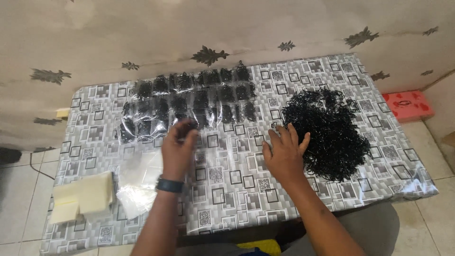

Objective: The person picks up small black plastic items from a large pile on a table and places them into small clear plastic bags.

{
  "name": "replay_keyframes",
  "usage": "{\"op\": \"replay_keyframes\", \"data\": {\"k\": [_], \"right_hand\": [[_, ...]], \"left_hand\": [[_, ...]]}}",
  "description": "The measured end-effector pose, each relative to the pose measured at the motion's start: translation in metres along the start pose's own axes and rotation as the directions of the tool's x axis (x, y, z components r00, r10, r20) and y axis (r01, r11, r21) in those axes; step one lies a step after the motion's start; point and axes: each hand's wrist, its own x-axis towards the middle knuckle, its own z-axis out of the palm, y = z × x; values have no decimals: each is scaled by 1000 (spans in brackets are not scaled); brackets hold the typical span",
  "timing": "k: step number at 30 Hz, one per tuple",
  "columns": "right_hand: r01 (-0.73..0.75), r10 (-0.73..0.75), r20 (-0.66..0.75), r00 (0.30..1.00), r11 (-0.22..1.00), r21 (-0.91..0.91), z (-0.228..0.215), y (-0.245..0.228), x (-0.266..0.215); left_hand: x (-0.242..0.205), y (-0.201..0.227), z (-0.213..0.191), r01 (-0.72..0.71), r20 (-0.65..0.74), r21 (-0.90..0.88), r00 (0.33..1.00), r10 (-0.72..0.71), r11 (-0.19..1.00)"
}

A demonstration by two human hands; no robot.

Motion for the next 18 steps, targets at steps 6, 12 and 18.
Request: {"op": "replay_keyframes", "data": {"k": [6, 12, 18], "right_hand": [[-11, 11, -18, 1000, 1000, -3, 3, 1, -1], [7, -7, -7, 1000, 1000, -8, -3, -1, 2], [-14, 14, 4, 1000, 1000, 25, -7, -5, 6]], "left_hand": [[61, -23, -45, -9, -175, 164, 984, 38, 986], [103, -13, -44, 101, -147, 302, 987, -59, 948], [152, -12, -30, -64, -37, 332, 996, 80, 941]]}}
